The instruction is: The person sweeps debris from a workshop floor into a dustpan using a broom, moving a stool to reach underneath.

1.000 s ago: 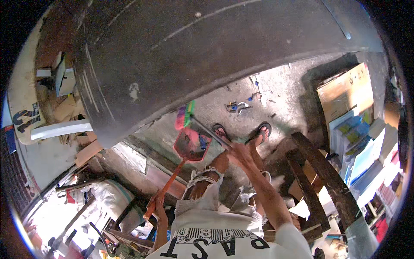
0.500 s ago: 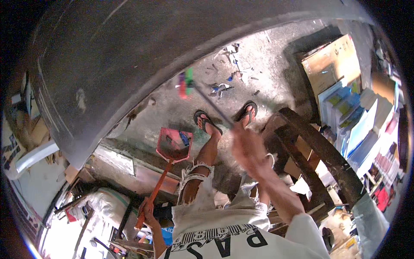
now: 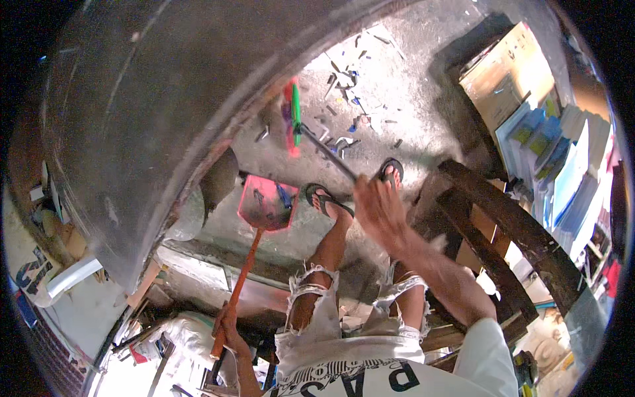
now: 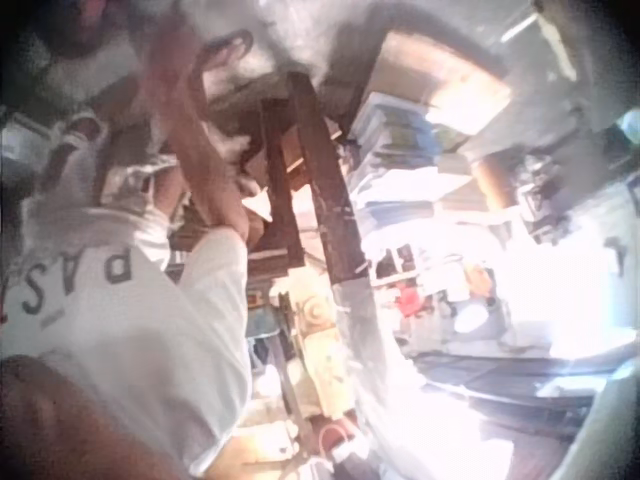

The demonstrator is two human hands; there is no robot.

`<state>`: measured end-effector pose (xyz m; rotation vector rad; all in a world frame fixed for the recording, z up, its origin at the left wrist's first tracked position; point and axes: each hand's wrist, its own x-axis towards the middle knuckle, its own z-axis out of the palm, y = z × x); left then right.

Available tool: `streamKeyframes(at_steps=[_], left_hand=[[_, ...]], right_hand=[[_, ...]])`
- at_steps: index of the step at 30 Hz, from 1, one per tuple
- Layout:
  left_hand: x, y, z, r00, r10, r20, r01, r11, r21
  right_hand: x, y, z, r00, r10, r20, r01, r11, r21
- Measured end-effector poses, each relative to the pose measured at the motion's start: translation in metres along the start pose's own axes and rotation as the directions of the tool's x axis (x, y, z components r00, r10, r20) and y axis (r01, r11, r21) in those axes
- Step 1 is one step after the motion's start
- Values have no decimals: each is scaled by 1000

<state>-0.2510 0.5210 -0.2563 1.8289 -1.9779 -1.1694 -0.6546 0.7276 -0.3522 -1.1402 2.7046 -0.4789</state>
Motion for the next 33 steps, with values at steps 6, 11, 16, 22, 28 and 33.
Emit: streamKeyframes(at_steps=[6, 11, 16, 22, 28, 33], left_hand=[[12, 15, 27, 984, 147, 98, -146, 989, -22], [20, 33, 63, 997, -2, 75, 18, 978, -207], [26, 46, 53, 991, 39, 127, -26, 994, -105], [38, 94, 92, 986, 140, 91, -122, 977, -173], [81, 116, 154, 956, 258, 142, -241, 962, -124], [111, 160, 167, 891, 421, 169, -422, 906, -35]], right_hand=[[51, -44, 46, 972, 51, 229, -113, 957, 267], [79, 69, 152, 890, 256, 378, -299, 953, 58], [-15, 116, 61, 787, 402, 468, -473, 880, 41], [-11, 74, -64, 740, 527, 418, -655, 705, 270], [145, 210, 52, 850, 449, -275, -417, 893, 168], [87, 235, 111, 850, 349, -394, -409, 909, -76]])
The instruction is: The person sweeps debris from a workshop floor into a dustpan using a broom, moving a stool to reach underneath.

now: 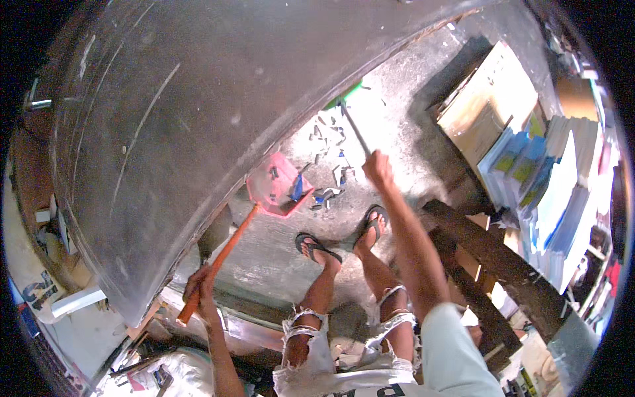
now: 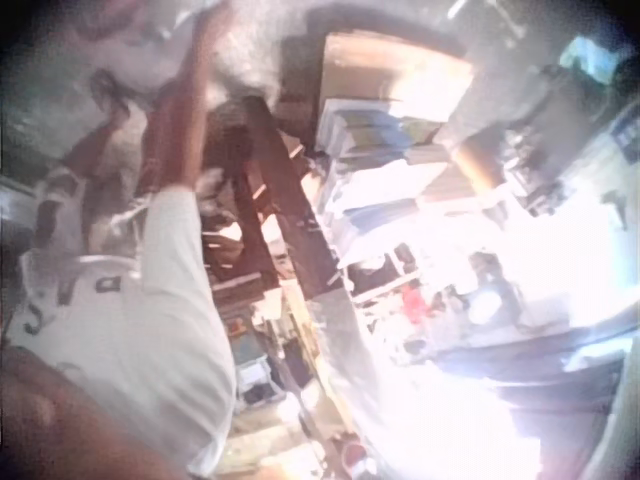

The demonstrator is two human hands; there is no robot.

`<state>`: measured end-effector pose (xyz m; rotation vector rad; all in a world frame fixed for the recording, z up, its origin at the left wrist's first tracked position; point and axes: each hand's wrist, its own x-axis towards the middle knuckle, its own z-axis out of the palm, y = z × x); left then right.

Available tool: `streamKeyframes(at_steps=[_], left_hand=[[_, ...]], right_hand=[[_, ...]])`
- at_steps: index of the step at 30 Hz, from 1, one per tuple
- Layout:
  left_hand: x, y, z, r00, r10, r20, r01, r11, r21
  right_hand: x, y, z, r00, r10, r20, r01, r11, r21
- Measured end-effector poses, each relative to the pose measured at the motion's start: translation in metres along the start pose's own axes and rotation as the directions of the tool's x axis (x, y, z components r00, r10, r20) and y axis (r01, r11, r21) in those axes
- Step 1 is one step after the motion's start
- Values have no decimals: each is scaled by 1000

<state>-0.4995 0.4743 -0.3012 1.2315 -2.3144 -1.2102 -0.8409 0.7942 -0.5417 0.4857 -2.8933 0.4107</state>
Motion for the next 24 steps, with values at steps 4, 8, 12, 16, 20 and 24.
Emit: streamKeyframes(at_steps=[4, 8, 12, 16, 20, 24], left_hand=[[6, 7, -9, 995, -35, -92, 21, 990, -142], [13, 10, -6, 982, -80, -171, 66, 994, -83], [23, 20, 12, 949, -227, -220, 154, 940, -305], [29, -10, 1, 963, -200, -179, 139, 943, -304], [43, -60, -53, 984, -141, 111, 160, 970, -181], [53, -86, -89, 923, -264, 281, 341, 898, -276]], right_hand=[[-48, -66, -126, 594, 374, 712, -622, 775, 112], [-29, -82, -177, 685, 345, 641, -625, 731, 274], [61, -69, -75, 876, 214, 432, -375, 866, 332], [114, -20, -30, 764, 328, 556, -462, 879, 116], [51, 53, -66, 679, 346, 647, -455, 890, 1], [-29, 77, -162, 759, 316, 570, -496, 847, 191]])
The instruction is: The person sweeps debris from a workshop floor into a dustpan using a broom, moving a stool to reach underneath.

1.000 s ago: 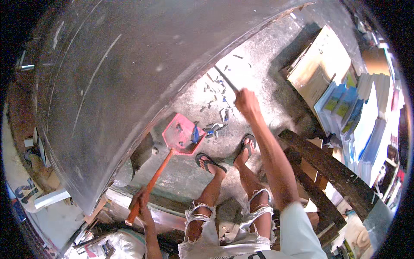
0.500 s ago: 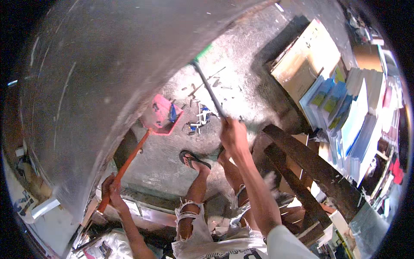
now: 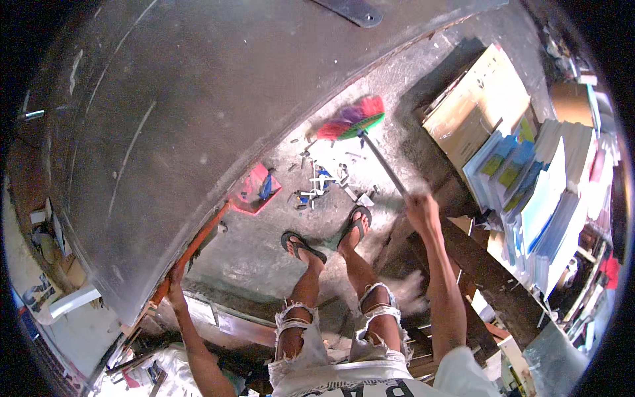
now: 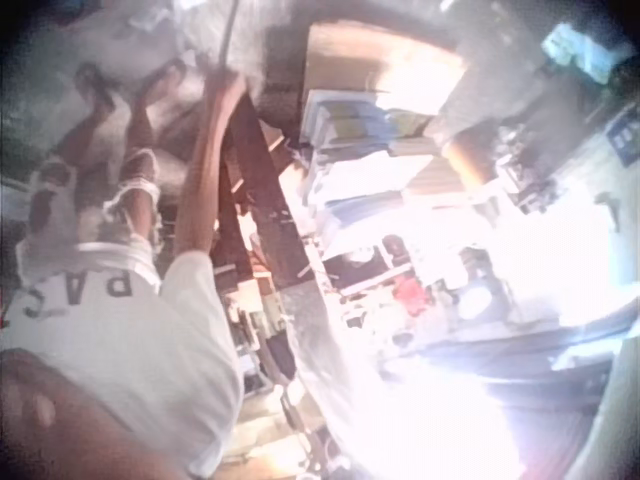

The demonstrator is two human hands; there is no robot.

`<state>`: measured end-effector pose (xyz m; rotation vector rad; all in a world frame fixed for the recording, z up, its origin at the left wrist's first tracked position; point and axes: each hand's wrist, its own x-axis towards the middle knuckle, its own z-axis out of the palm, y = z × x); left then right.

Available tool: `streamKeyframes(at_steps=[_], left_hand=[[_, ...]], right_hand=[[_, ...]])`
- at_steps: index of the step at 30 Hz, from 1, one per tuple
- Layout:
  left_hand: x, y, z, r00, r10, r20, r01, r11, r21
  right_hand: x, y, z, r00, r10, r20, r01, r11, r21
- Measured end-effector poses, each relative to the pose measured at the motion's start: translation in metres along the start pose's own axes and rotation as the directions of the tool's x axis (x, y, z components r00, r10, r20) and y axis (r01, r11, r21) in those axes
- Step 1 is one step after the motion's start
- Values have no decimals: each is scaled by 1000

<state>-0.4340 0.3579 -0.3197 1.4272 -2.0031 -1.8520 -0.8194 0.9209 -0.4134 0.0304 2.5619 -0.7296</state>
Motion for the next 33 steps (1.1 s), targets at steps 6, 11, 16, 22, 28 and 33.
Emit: streamKeyframes(at_steps=[6, 11, 16, 22, 28, 33], left_hand=[[17, -7, 3, 996, -82, -35, 82, 996, -20], [46, -34, 22, 993, -14, -116, 10, 1000, -30], [70, -42, 18, 999, -26, -31, 24, 999, -38], [88, -53, 5, 993, 69, 99, -84, 984, 154], [109, -38, 31, 979, 178, 95, -199, 772, 604], [114, -36, 68, 968, 129, 213, -249, 485, 838]], right_hand=[[-105, -15, -71, 990, 77, -114, -93, 986, -140], [-81, 13, -62, 931, -333, -148, 242, 868, -434], [-15, 25, -17, 1000, -20, -20, 7, 875, -484], [-34, 35, 139, 761, -648, 10, 234, 260, -937], [-139, -36, 234, 793, -459, 400, 607, 538, -585], [-188, -36, 264, 936, -124, 330, 31, 962, 273]])
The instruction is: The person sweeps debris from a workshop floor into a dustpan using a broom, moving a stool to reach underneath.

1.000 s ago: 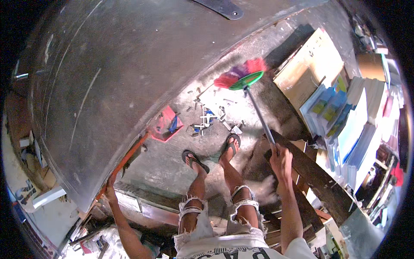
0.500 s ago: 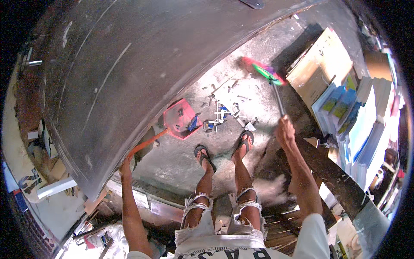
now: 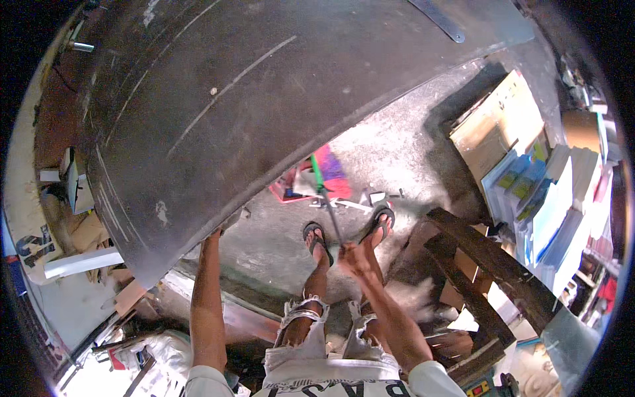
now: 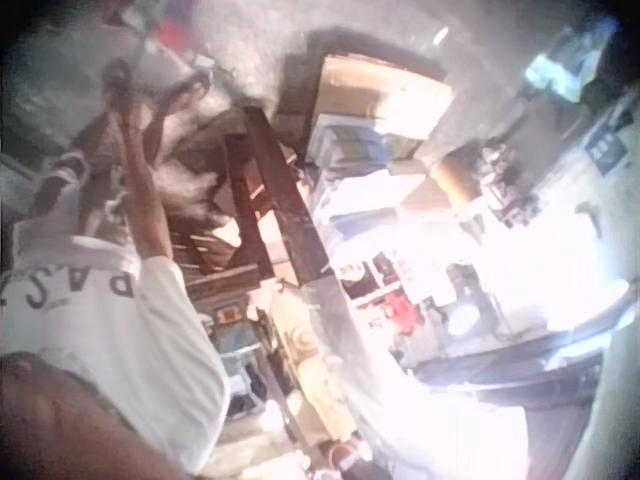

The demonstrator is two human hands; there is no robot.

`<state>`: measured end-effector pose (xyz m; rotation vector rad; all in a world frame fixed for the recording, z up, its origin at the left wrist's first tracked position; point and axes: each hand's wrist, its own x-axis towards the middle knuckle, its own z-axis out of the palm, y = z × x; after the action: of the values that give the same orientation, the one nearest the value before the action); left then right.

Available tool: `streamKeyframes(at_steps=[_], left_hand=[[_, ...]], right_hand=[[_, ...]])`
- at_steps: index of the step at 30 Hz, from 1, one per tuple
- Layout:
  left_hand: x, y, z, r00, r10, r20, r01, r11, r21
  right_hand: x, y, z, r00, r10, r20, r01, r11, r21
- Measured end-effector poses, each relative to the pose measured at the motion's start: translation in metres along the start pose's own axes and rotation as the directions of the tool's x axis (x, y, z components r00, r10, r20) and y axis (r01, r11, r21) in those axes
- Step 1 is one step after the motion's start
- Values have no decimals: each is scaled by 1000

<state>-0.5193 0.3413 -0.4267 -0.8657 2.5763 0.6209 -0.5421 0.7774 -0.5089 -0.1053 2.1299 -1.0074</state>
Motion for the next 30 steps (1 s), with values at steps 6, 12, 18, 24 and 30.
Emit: streamKeyframes(at_steps=[6, 12, 18, 24, 30], left_hand=[[-33, -8, -34, 993, -82, 84, 44, 923, 381], [-44, -71, -9, 997, -69, -30, 66, 995, -70], [-67, -43, -6, 999, -29, 17, 28, 999, 18], [-60, -229, -44, 899, 369, -235, -54, 626, 778], [-58, -109, 3, 981, 76, -179, -80, 997, -17]], right_hand=[[-75, -124, -52, 998, -57, 23, 59, 997, -58], [-149, -123, -117, 944, 294, -147, -262, 943, 203], [-155, -95, -178, 897, 270, -349, -411, 799, -439], [-80, 63, -14, 912, 247, -329, -210, 967, 143], [-102, -11, 88, 856, -340, -390, 306, 940, -149]])
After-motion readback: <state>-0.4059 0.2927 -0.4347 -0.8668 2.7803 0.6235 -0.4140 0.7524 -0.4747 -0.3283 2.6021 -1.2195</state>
